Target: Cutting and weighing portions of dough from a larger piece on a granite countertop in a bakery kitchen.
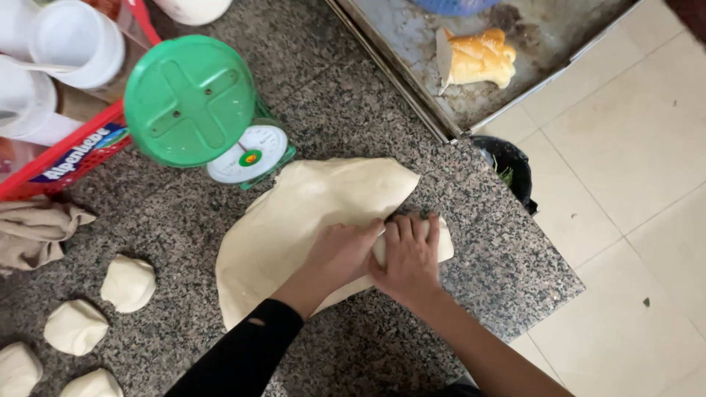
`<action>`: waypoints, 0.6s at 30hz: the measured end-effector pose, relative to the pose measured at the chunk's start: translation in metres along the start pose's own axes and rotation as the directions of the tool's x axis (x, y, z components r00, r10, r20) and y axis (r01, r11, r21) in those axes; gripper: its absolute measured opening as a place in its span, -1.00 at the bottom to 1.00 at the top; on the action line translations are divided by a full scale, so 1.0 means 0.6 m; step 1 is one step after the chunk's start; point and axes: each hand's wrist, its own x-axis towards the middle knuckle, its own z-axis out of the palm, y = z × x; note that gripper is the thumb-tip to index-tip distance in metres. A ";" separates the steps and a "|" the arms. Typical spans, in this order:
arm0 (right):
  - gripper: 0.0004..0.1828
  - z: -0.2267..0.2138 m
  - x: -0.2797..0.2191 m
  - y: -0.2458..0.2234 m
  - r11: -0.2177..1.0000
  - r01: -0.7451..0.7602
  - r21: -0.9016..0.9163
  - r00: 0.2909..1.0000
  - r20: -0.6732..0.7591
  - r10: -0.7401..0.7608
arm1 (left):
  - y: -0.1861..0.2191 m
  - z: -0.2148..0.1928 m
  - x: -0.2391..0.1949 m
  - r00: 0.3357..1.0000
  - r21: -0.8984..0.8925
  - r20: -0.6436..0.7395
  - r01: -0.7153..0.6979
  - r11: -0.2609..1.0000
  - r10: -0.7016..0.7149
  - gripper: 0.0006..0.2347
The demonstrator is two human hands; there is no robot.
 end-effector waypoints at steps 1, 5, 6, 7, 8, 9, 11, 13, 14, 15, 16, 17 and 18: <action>-0.28 0.005 -0.006 0.002 1.000 0.007 -0.002 1.000 -0.011 -0.007 | -0.007 0.013 0.005 1.000 0.008 -0.011 0.001 1.000 -0.001 -0.68; -0.27 0.020 -0.055 0.011 0.995 0.080 0.052 0.992 -0.106 -0.075 | -0.016 0.030 0.004 0.991 -0.016 -0.117 -0.065 0.998 0.063 -0.63; -0.29 0.023 -0.064 0.018 0.990 0.108 0.096 0.983 -0.160 -0.091 | -0.016 0.025 0.006 0.975 -0.056 -0.190 -0.128 0.990 0.116 -0.64; -0.29 0.015 -0.070 0.022 0.989 0.117 0.092 0.982 -0.158 -0.101 | -0.005 -0.018 -0.015 0.975 -0.057 -0.196 -0.121 0.991 0.108 -0.64; -0.29 0.008 -0.075 0.026 0.986 0.114 0.124 0.987 -0.129 -0.098 | 0.006 -0.060 -0.034 0.997 -0.089 -0.074 0.005 0.996 -0.012 -0.70; -0.30 0.003 -0.080 0.027 0.981 0.108 0.162 0.991 -0.097 -0.093 | 0.015 -0.102 -0.057 0.990 -0.104 0.059 0.134 0.985 -0.129 -0.74; -0.25 -0.057 -0.066 0.003 0.985 0.089 0.145 0.996 0.012 -0.092 | -0.002 -0.130 -0.107 0.991 -0.045 0.027 0.132 0.990 -0.131 -0.70; -0.21 -0.084 -0.049 -0.024 0.989 0.078 0.126 0.989 0.119 -0.093 | -0.017 -0.140 -0.154 0.991 0.018 -0.004 0.136 0.991 -0.136 -0.65; -0.18 -0.080 -0.038 -0.037 0.991 0.125 0.047 0.981 0.147 -0.131 | -0.023 -0.136 -0.172 0.988 0.087 0.082 0.127 0.988 -0.134 -0.60; -0.14 -0.078 -0.028 -0.046 0.985 0.168 -0.034 0.971 0.176 -0.159 | -0.028 -0.130 -0.186 0.977 0.152 0.169 0.105 0.983 -0.130 -0.55; -0.14 -0.061 -0.026 -0.057 0.984 0.175 -0.033 0.970 0.178 -0.167 | -0.032 -0.120 -0.191 0.976 0.151 0.167 0.113 0.982 -0.138 -0.55; -0.11 -0.044 -0.024 -0.067 0.976 0.211 -0.056 0.969 0.140 -0.201 | -0.037 -0.110 -0.195 0.980 0.119 0.153 0.108 0.987 -0.126 -0.57; -0.08 -0.026 -0.021 -0.077 0.966 0.245 -0.081 0.966 0.103 -0.236 | -0.042 -0.100 -0.198 0.984 0.087 0.137 0.103 0.991 -0.114 -0.59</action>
